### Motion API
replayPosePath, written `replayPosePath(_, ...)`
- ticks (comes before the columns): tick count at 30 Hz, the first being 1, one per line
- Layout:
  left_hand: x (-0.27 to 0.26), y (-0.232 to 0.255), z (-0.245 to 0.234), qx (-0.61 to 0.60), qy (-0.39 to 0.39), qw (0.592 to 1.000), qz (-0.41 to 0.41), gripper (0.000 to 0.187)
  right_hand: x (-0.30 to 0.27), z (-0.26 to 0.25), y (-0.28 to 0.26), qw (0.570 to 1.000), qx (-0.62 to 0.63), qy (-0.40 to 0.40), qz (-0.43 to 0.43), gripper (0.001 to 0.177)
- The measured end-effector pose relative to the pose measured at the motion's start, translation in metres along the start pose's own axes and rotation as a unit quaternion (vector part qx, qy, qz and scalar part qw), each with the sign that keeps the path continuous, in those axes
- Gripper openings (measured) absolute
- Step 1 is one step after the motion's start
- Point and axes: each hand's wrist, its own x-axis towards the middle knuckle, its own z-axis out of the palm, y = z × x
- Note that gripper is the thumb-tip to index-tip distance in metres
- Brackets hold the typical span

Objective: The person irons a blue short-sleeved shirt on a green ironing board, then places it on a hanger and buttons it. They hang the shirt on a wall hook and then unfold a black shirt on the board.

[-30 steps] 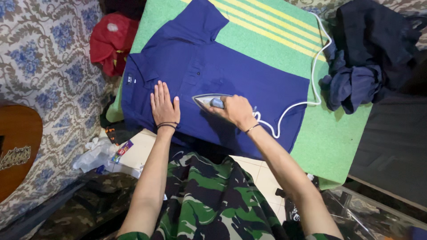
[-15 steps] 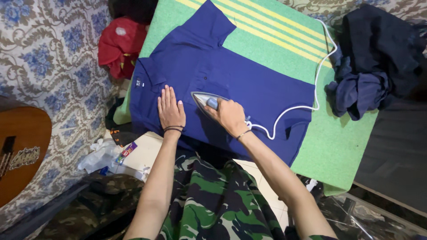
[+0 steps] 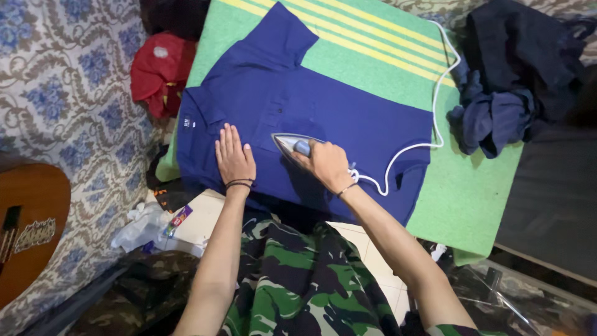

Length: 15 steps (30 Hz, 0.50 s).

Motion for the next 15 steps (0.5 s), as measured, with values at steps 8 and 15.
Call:
replayPosePath(8, 0.003, -0.006, 0.008, -0.024, 0.009, 1.000, -0.006, 0.063, -0.049, -0.066, 0.056, 0.993, 0.013, 0.019, 0.119, 0.055)
replayPosePath(15, 0.002, 0.040, 0.019, -0.064, 0.031, 0.997, -0.030, 0.064, -0.135, -0.135, 0.136, 0.902, 0.181, 0.262, 0.290, 0.035)
